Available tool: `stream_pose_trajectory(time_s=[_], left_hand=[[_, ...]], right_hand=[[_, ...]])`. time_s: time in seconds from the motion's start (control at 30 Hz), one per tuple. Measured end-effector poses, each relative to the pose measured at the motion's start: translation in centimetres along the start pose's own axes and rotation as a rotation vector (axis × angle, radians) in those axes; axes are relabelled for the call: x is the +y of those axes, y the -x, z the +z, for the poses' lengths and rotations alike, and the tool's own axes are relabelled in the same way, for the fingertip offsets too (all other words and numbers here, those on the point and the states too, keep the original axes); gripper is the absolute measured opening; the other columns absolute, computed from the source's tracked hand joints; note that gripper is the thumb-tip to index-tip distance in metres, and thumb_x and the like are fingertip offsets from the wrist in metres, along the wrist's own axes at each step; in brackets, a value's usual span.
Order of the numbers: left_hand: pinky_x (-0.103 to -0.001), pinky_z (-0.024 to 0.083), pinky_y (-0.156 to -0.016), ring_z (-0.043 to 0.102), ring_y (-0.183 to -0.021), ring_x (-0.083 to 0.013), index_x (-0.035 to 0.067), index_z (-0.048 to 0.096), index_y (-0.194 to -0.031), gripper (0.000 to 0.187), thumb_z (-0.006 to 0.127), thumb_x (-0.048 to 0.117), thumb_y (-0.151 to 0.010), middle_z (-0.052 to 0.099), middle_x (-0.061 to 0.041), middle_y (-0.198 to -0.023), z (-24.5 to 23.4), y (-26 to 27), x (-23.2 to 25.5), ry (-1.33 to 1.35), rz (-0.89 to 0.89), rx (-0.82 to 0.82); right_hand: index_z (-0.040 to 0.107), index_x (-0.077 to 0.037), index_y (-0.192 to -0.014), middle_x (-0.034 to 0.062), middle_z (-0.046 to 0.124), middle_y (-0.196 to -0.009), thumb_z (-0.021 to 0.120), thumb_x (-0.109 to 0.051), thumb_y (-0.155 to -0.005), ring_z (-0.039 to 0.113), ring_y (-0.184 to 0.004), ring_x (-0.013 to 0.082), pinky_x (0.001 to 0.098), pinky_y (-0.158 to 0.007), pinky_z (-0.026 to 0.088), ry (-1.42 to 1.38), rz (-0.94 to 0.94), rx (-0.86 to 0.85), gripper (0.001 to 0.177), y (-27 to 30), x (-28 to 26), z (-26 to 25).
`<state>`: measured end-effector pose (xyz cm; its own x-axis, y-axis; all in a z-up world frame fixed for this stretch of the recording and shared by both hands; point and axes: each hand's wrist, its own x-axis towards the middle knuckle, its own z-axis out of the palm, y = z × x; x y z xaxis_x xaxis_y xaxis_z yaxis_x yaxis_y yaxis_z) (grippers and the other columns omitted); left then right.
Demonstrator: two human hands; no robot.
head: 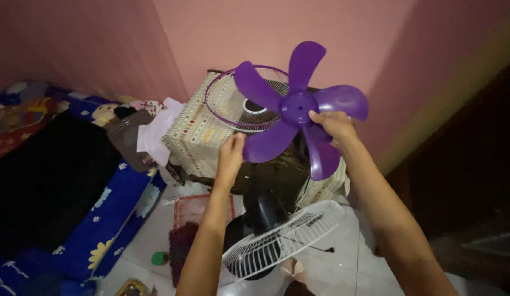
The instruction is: The person disassembles a purple table fan by removing the front grille, fan blade, and rear grille. They then reassemble the fan by placing the blade and grilles back onto the motor housing.
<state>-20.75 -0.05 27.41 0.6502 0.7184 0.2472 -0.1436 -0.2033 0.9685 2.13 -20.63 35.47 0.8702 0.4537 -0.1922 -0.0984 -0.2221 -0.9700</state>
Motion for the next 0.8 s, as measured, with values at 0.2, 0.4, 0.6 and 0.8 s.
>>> stream_pose_trajectory(time_s=[0.2, 0.4, 0.6, 0.8], left_hand=[[-0.029, 0.051, -0.059, 0.066, -0.070, -0.0136, 0.009, 0.068, -0.106, 0.032, 0.059, 0.039, -0.100, 0.074, -0.005, -0.091, 5.7, -8.6, -12.3, 0.178, -0.530, 0.073], [-0.038, 0.053, -0.065, 0.067, -0.079, -0.0225, 0.003, 0.067, -0.114, 0.043, 0.066, 0.042, -0.096, 0.068, -0.009, -0.100, 15.6, -13.3, -21.3, 0.117, -0.813, 0.057], [-0.047, 0.061, -0.085, 0.070, -0.094, -0.0312, -0.004, 0.042, -0.135, 0.068, 0.072, 0.041, -0.095, 0.063, -0.020, -0.120, 20.4, -16.5, -24.3, 0.115, -0.949, 0.311], [-0.041, 0.063, -0.079, 0.072, -0.089, -0.0291, -0.004, 0.060, -0.121, 0.039, 0.070, 0.026, -0.098, 0.071, -0.016, -0.108, 22.3, -19.7, -28.7, 0.653, -0.984, 0.521]], right_hand=[[0.075, -0.001, -0.093, 0.0065, 0.069, -0.079, 0.077, -0.022, -0.093, 0.058, -0.067, 0.0172, 0.0394, -0.059, 0.049, -0.082, -0.003, 0.032, 0.021, -12.5, 3.6, -4.6], [0.067, 0.010, -0.101, 0.0071, 0.054, -0.081, 0.087, -0.019, -0.094, 0.046, -0.077, 0.0221, 0.0447, -0.063, 0.041, 0.075, -0.048, 0.149, 0.036, -23.1, 10.8, -6.3], [0.073, 0.001, -0.122, 0.0138, 0.074, -0.105, 0.079, -0.014, -0.085, 0.067, -0.089, 0.0226, 0.0415, -0.076, 0.056, -0.013, 0.130, 0.120, 0.041, -23.5, 11.2, -4.9], [0.073, 0.010, -0.118, 0.0188, 0.074, -0.105, 0.077, -0.012, -0.086, 0.067, -0.088, 0.0250, 0.0419, -0.072, 0.055, 0.032, 0.152, 0.051, 0.039, -24.5, 10.8, -4.3]])
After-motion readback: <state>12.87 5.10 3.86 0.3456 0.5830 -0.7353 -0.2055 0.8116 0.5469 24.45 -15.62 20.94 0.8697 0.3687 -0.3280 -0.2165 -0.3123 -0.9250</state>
